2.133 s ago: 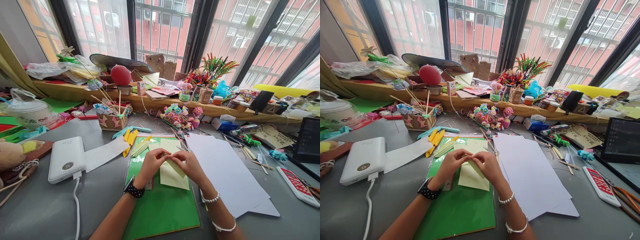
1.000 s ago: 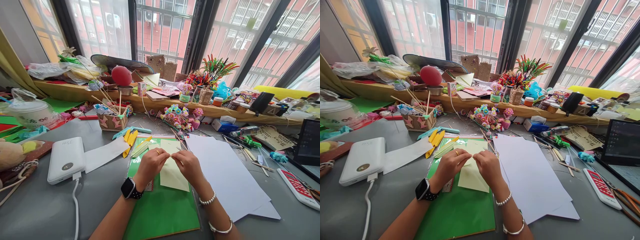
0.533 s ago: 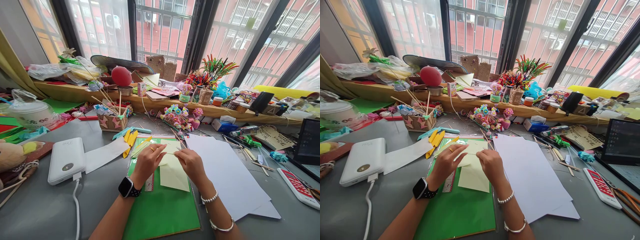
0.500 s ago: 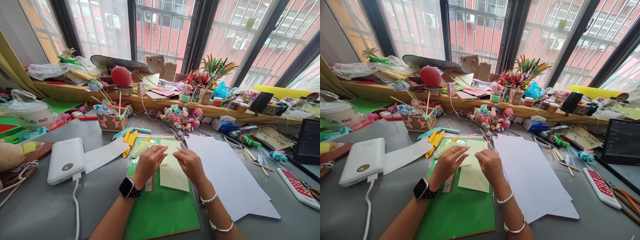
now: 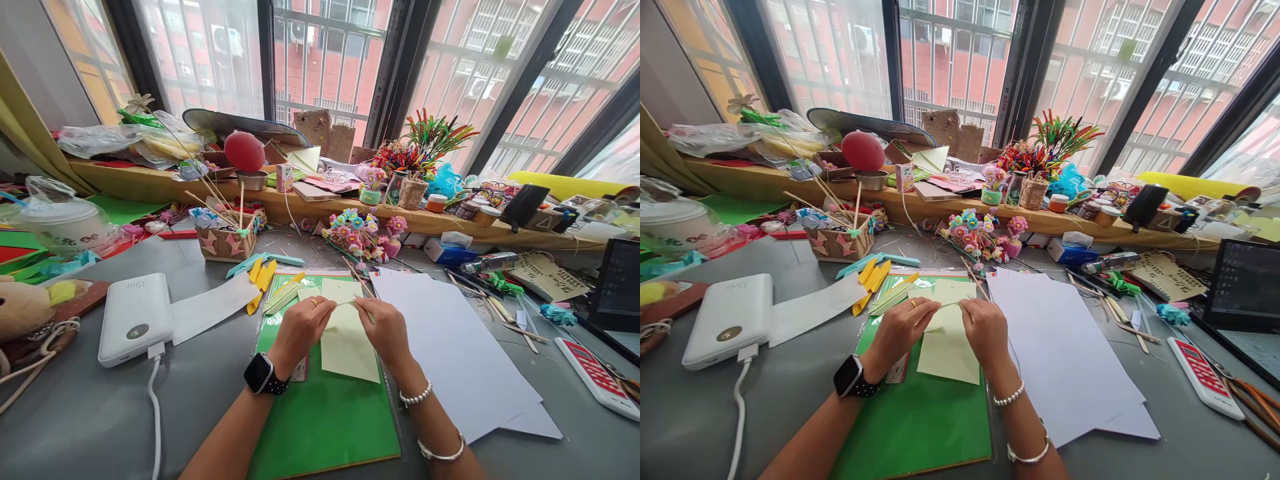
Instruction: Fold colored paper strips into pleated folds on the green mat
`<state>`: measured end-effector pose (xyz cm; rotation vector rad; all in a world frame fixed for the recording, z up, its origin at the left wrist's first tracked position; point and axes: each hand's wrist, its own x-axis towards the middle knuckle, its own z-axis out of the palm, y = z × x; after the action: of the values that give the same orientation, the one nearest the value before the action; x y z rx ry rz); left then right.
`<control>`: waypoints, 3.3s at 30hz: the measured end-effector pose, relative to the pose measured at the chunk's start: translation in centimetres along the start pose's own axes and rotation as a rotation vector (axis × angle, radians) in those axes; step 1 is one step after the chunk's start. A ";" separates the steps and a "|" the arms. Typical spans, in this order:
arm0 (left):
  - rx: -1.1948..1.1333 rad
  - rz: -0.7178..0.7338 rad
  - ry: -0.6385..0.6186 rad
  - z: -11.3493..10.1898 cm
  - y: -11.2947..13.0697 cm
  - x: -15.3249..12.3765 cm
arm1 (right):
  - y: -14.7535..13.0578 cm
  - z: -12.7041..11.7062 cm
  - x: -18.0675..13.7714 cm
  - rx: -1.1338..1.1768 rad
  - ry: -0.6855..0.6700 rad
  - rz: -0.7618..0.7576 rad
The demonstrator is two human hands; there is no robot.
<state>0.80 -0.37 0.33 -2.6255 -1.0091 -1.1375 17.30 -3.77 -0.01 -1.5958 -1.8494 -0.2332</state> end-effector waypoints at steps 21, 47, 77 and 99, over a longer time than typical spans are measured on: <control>-0.026 -0.018 -0.010 0.0 0.1 0.0 | 0.6 -0.4 0.2 -0.083 0.047 -0.076; -0.040 -0.077 0.155 0.1 -0.6 0.0 | 0.3 -0.7 0.4 0.017 0.016 -0.176; -0.072 0.008 0.000 0.1 0.0 -0.1 | -0.3 -0.5 0.4 0.132 -0.014 -0.201; -0.240 -0.321 -0.097 -0.1 0.2 0.1 | 1.1 -1.3 0.7 0.169 0.028 0.057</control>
<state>0.92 -0.45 0.49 -2.7970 -1.4397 -1.2759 18.83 -3.69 1.06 -1.5186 -1.7508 -0.0721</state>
